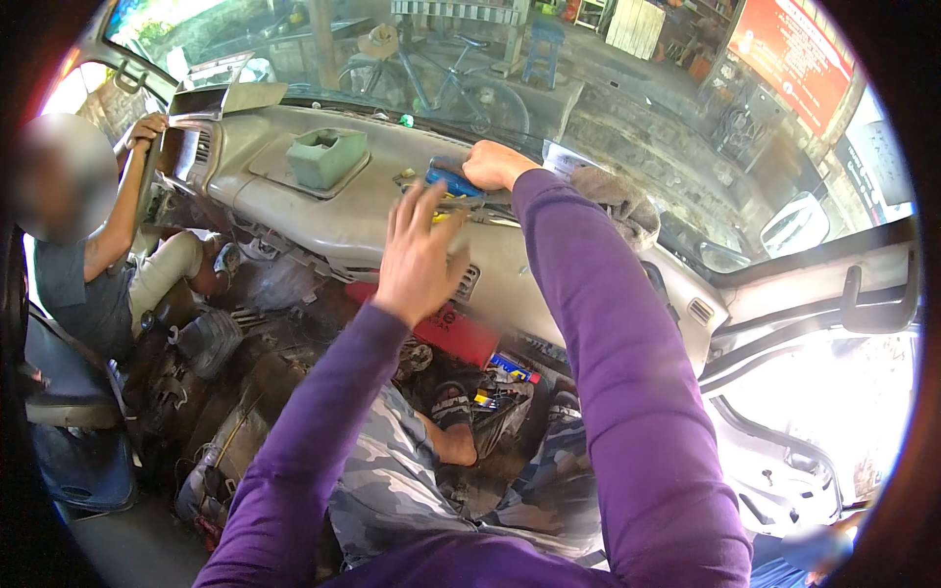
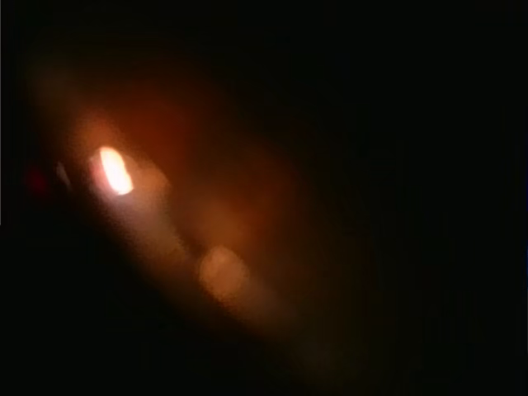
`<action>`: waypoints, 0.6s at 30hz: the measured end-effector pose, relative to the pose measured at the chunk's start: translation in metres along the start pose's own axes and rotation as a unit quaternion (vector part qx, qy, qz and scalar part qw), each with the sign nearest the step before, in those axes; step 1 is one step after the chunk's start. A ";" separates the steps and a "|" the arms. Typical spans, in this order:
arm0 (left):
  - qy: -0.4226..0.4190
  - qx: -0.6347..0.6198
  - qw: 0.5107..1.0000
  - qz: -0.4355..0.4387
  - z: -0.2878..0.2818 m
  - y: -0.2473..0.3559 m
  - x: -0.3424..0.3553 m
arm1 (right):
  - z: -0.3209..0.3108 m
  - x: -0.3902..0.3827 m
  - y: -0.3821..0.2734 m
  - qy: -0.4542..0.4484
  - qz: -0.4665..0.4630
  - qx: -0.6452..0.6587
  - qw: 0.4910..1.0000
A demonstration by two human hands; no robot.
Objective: The person works inside a car, manipulating wires and components under the dashboard. They use a screwdriver to adjust parts and handle a black plastic trim piece, attempting to fit it into place. Another person is visible in the passenger seat, also working on the dashboard area.
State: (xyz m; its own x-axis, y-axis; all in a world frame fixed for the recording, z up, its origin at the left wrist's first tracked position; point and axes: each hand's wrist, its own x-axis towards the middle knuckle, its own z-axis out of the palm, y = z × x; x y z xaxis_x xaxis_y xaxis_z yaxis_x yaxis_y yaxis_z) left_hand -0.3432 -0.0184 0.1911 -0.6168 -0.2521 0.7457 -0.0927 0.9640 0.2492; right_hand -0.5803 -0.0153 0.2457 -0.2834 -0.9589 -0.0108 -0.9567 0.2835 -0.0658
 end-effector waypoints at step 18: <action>-0.082 0.088 0.973 -0.196 0.051 -0.025 0.038 | -0.052 0.031 -0.062 -0.206 0.045 -0.056 0.976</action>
State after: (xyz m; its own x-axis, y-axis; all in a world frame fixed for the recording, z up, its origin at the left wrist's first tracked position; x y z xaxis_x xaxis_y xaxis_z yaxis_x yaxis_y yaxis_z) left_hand -0.4043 -0.0482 0.1816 -0.6216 -0.6008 0.5027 -0.4701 0.7994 0.3742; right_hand -0.5332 -0.0625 0.3015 -0.3377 -0.8453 -0.4140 -0.9370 0.3436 0.0627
